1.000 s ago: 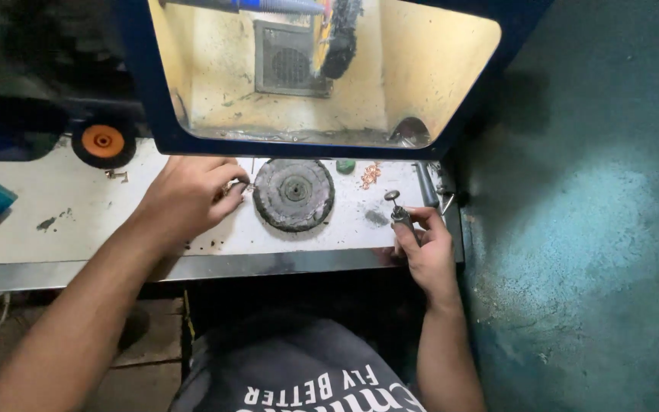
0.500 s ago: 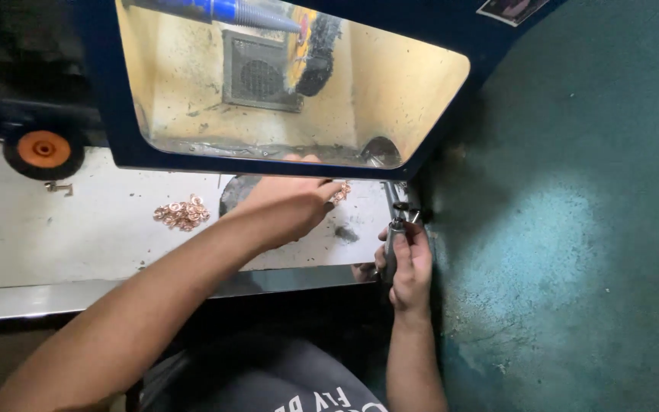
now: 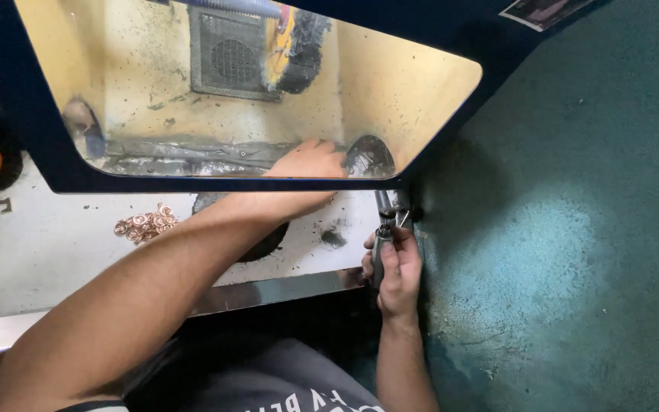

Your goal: Polishing small metal rings using a handheld rotary tool at a workbench.

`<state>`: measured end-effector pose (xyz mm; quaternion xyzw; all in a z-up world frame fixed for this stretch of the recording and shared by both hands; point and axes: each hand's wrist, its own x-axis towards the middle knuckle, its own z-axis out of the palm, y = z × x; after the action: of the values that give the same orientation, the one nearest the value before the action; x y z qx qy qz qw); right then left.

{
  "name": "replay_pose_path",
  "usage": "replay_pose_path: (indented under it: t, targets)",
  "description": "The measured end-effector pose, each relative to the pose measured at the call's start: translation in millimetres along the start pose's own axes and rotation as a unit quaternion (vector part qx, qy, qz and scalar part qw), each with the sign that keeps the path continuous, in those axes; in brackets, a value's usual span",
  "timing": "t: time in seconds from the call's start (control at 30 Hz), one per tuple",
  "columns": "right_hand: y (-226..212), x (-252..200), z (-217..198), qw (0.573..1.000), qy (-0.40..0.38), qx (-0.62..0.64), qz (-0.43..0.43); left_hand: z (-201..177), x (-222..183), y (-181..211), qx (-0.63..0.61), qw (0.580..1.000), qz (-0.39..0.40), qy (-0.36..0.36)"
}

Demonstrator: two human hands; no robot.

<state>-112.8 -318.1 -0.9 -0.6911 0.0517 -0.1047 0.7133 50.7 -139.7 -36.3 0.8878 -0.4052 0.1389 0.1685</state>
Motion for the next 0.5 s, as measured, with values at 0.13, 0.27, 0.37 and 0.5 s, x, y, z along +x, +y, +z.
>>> replay_pose_path:
  t: [0.13, 0.27, 0.37, 0.5]
  targets:
    - [2, -1, 0, 1.0, 0.001, -0.004, -0.007, -18, -2, 7, 0.007, 1.0, 0.003, -0.017]
    - [5, -2, -3, 1.0, -0.001, -0.015, 0.001, -34, -12, 4, -0.013, 1.0, 0.012, 0.022]
    - [5, -3, -5, 1.0, -0.006, -0.018, 0.001, -59, -30, -2, -0.059, 0.995, 0.046, 0.067]
    - [17, -4, -14, 0.998, -0.037, -0.04, 0.023, -90, -73, -17, -0.148, 0.986, 0.049, 0.051]
